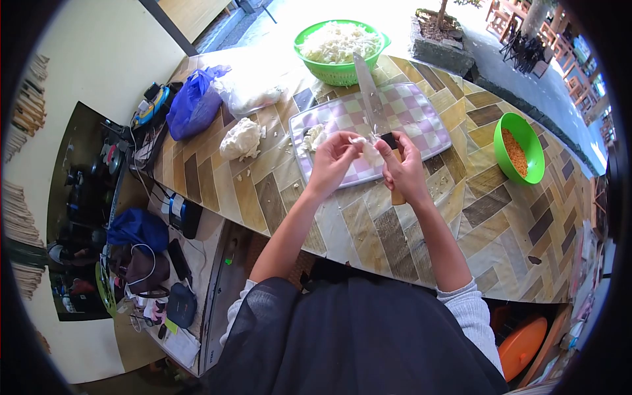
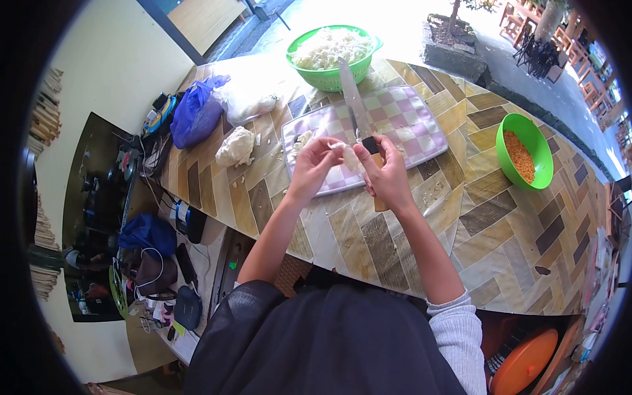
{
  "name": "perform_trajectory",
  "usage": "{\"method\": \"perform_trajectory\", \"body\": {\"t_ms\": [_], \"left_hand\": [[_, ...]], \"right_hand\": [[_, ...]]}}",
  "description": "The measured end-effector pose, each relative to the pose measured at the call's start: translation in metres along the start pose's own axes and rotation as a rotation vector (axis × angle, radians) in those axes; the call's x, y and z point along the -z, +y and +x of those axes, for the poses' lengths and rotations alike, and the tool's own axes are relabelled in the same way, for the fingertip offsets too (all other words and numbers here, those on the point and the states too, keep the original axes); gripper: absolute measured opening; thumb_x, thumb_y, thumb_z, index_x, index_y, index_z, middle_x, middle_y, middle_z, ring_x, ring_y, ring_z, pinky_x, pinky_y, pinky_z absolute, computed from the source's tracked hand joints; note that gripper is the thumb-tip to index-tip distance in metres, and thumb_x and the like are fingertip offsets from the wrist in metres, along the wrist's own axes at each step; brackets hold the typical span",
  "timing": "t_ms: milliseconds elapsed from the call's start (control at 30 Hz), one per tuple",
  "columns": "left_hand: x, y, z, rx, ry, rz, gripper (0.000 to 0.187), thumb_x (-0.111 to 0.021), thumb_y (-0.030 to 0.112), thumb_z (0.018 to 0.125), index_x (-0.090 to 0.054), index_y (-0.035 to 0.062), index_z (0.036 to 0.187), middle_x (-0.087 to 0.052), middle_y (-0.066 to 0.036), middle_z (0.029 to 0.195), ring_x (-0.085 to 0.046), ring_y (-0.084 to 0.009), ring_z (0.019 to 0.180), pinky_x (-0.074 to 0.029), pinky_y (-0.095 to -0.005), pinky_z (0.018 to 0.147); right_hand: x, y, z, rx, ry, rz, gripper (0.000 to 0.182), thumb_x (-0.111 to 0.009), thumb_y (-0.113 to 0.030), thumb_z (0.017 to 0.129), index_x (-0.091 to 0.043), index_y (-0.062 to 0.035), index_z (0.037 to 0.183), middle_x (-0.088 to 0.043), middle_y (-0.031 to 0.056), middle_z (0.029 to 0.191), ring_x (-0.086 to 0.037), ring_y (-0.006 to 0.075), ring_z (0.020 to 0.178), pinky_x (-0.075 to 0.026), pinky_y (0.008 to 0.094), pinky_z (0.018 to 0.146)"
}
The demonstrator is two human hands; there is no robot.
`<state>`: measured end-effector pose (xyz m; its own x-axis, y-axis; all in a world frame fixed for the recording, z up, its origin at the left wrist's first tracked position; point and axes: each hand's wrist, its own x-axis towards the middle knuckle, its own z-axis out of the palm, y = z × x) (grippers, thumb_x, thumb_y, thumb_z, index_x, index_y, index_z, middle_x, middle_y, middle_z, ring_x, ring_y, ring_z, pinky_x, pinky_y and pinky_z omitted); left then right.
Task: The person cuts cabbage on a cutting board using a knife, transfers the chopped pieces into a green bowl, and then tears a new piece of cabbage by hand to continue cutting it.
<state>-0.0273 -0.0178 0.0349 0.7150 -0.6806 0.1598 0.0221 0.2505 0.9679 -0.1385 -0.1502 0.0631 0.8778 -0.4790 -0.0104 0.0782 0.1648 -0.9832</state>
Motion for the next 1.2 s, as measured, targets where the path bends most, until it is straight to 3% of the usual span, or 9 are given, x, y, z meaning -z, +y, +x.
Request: {"method": "perform_trajectory", "body": {"t_ms": [167, 300, 333, 467, 667, 800, 900, 1000, 1200], "left_hand": [[0.018, 0.003, 0.010, -0.223, 0.027, 0.822, 0.024, -0.059, -0.003, 0.084, -0.060, -0.0016, 0.107, -0.068, -0.014, 0.106, -0.067, -0.0236, 0.099, -0.053, -0.0337, 0.086], [0.022, 0.014, -0.001, -0.128, 0.037, 1.069, 0.030, -0.054, -0.004, 0.079, -0.060, -0.0014, 0.108, -0.066, -0.019, 0.107, -0.066, -0.0306, 0.100, -0.050, -0.0378, 0.087], [0.022, 0.019, -0.002, -0.136, 0.063, 1.010, 0.029, -0.055, -0.001, 0.080, -0.060, -0.0009, 0.109, -0.063, -0.021, 0.107, -0.062, -0.0375, 0.097, -0.047, -0.0431, 0.088], [0.015, 0.006, 0.000, -0.215, 0.120, 1.097, 0.026, -0.067, 0.019, 0.086, -0.063, -0.0001, 0.103, -0.066, -0.018, 0.100, -0.066, -0.0290, 0.090, -0.050, -0.0378, 0.081], [0.010, -0.023, 0.005, -0.176, 0.082, 1.104, 0.025, -0.069, 0.017, 0.084, -0.063, 0.0007, 0.102, -0.067, -0.016, 0.097, -0.067, -0.0286, 0.087, -0.052, -0.0371, 0.077], [-0.001, -0.009, 0.012, -0.038, 0.129, 0.666, 0.022, -0.069, 0.011, 0.083, -0.063, -0.0002, 0.101, -0.069, -0.016, 0.094, -0.067, -0.0295, 0.086, -0.052, -0.0358, 0.077], [-0.001, -0.002, 0.019, 0.114, 0.104, 0.660, 0.021, -0.068, 0.010, 0.083, -0.063, -0.0012, 0.100, -0.069, -0.017, 0.093, -0.067, -0.0286, 0.087, -0.052, -0.0350, 0.077], [0.009, -0.009, 0.023, -0.143, 0.002, 1.100, 0.018, -0.066, 0.011, 0.084, -0.064, -0.0005, 0.098, -0.069, -0.015, 0.093, -0.067, -0.0284, 0.088, -0.051, -0.0364, 0.077], [0.011, -0.016, 0.025, -0.149, 0.065, 1.073, 0.015, -0.066, 0.013, 0.084, -0.067, 0.0030, 0.095, -0.067, -0.013, 0.095, -0.065, -0.0316, 0.089, -0.049, -0.0390, 0.080]], "right_hand": [[0.015, 0.006, -0.001, -0.038, 0.051, -0.185, 0.033, -0.063, -0.027, 0.092, -0.052, -0.0017, 0.111, -0.055, 0.0029, 0.072, -0.046, 0.0065, 0.042, -0.037, 0.0238, 0.036], [0.027, 0.020, -0.009, 0.083, 0.051, -0.420, 0.031, -0.060, -0.015, 0.090, -0.051, 0.0006, 0.115, -0.062, 0.0110, 0.080, -0.058, 0.0170, 0.056, -0.048, 0.0315, 0.051], [0.029, 0.025, -0.012, 0.101, 0.055, -0.452, 0.031, -0.060, -0.014, 0.089, -0.051, 0.0015, 0.114, -0.063, 0.0134, 0.082, -0.061, 0.0200, 0.060, -0.049, 0.0332, 0.056], [0.019, 0.016, -0.023, 0.093, 0.028, -0.546, 0.029, -0.059, -0.010, 0.087, -0.052, 0.0051, 0.111, -0.066, 0.0219, 0.085, -0.067, 0.0313, 0.074, -0.051, 0.0389, 0.068], [0.016, 0.025, -0.021, 0.016, -0.114, -1.019, 0.025, -0.056, -0.019, 0.092, -0.054, 0.0058, 0.098, -0.065, 0.0284, 0.083, -0.064, 0.0456, 0.080, -0.050, 0.0506, 0.070], [0.016, 0.013, -0.019, -0.048, -0.038, -1.197, 0.030, -0.051, -0.026, 0.096, -0.053, 0.0035, 0.097, -0.065, 0.0282, 0.081, -0.064, 0.0460, 0.079, -0.050, 0.0527, 0.070], [0.025, 0.015, -0.013, -0.035, -0.012, -1.144, 0.031, -0.049, -0.028, 0.097, -0.052, 0.0029, 0.097, -0.065, 0.0280, 0.081, -0.063, 0.0462, 0.080, -0.050, 0.0535, 0.070], [0.025, 0.006, -0.014, -0.028, 0.008, -1.077, 0.030, -0.049, -0.027, 0.097, -0.052, 0.0026, 0.096, -0.065, 0.0279, 0.079, -0.063, 0.0465, 0.079, -0.050, 0.0537, 0.070], [0.017, 0.009, -0.024, -0.023, -0.019, -1.049, 0.030, -0.049, -0.027, 0.097, -0.051, 0.0034, 0.098, -0.064, 0.0278, 0.077, -0.064, 0.0463, 0.077, -0.050, 0.0535, 0.069]]}}
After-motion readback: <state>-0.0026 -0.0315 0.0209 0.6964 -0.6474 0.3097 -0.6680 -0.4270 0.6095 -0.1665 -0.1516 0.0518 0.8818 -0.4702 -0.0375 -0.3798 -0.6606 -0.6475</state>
